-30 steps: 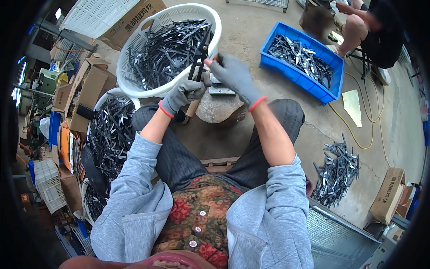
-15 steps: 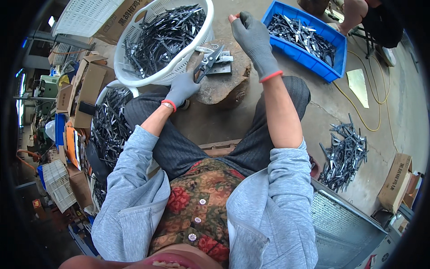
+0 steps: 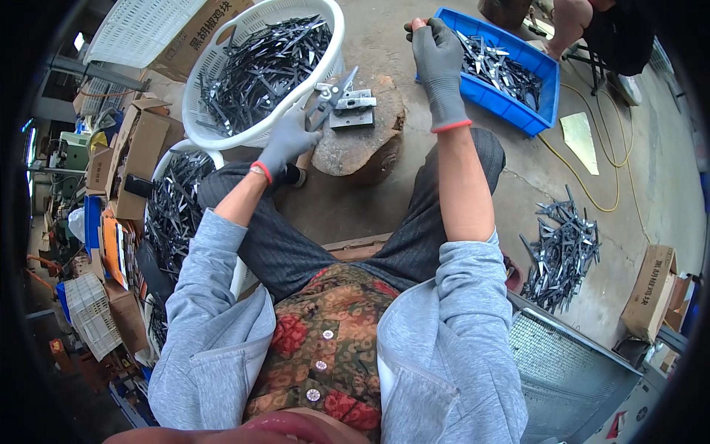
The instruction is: Process small metal components using handheld pliers at an industrial workbench.
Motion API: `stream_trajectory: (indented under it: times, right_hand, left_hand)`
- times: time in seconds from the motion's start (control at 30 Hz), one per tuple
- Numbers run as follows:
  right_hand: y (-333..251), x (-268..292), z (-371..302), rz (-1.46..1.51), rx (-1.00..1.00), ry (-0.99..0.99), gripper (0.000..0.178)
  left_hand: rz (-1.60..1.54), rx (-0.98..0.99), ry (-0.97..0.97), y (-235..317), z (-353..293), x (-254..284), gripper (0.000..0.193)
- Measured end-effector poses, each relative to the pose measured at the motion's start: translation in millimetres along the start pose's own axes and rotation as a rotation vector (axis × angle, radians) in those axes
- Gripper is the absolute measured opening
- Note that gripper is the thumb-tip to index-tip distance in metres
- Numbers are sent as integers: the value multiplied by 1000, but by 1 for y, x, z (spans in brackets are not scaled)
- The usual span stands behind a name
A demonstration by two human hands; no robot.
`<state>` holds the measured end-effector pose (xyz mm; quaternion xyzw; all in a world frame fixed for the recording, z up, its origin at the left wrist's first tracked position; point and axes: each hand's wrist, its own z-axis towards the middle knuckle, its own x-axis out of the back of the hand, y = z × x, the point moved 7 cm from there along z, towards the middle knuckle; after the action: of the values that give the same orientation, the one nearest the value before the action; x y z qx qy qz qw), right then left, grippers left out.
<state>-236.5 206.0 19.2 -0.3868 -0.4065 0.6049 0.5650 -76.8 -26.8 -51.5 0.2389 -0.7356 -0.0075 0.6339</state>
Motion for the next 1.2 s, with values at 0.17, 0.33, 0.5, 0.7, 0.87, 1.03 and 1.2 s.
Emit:
stream_trajectory:
  times: [0.17, 0.33, 0.5, 0.7, 0.87, 1.03, 1.2]
  right_hand:
    - [-7, 35, 8, 200, 97, 187, 21]
    - [-5, 53, 10, 310, 105, 284, 22]
    - [-6, 44, 10, 479, -15, 229, 23]
    - [1, 38, 3, 569, -176, 229, 21]
    - [10, 34, 3, 612, -206, 200, 22]
    - [11, 33, 1, 562, -215, 185, 26]
    - [15, 21, -1, 639, -248, 164, 24]
  left_hand:
    - [-321, -278, 546, 54, -36, 161, 28]
    - [-898, -322, 940, 39, -69, 131, 12]
    - [-7, 12, 309, -3, -15, -6, 35]
    - [-200, -98, 624, 7, -8, 68, 37]
    - [-274, -184, 491, 19, -19, 20, 40]
    - [68, 115, 85, -26, -20, -40, 47]
    - [-37, -27, 447, 19, -33, 81, 31]
